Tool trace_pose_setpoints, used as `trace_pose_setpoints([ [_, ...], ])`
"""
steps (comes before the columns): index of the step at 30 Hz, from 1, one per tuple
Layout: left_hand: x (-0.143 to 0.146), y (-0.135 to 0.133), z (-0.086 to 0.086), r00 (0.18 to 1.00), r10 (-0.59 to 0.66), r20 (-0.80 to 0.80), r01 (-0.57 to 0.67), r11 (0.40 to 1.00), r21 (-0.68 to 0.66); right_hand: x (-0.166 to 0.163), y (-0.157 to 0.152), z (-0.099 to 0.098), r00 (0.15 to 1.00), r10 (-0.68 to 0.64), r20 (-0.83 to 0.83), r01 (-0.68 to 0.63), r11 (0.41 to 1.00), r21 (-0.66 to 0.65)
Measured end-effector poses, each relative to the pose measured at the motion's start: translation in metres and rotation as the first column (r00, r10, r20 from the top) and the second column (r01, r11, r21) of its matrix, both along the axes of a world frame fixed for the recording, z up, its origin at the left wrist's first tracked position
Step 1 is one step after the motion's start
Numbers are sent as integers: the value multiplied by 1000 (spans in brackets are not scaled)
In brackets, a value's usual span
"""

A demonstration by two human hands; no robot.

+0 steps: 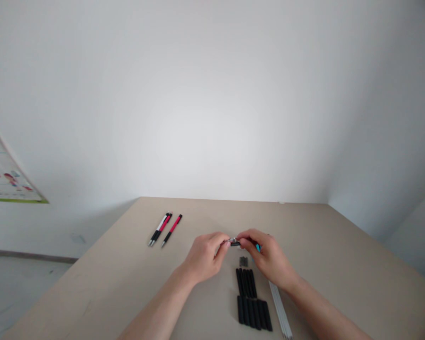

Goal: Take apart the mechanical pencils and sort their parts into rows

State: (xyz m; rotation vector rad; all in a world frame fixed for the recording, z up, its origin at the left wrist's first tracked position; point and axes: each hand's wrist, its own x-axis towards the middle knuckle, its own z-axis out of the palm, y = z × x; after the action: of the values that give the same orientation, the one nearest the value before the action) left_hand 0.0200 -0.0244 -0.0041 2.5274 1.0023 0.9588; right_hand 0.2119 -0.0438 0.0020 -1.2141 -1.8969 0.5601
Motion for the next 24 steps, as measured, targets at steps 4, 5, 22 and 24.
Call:
trace_pose_setpoints([
  [4,1,1,-3,999,6,44,-6,1000,-4,-3,-2,1,999,37,-4,-37,997,-71],
  [5,1,2,-3,999,4,49,-3,1000,-5,-3,-3,2,999,45,9,-44,995,-84],
  [22,0,2,-3,997,63,43,-62,998,-17,15,-2,11,969,111,223,-57,971,-233],
  [24,0,2,-3,998,60,23,-60,998,-16,16,-2,10,962,87,261,-19,967,-254],
])
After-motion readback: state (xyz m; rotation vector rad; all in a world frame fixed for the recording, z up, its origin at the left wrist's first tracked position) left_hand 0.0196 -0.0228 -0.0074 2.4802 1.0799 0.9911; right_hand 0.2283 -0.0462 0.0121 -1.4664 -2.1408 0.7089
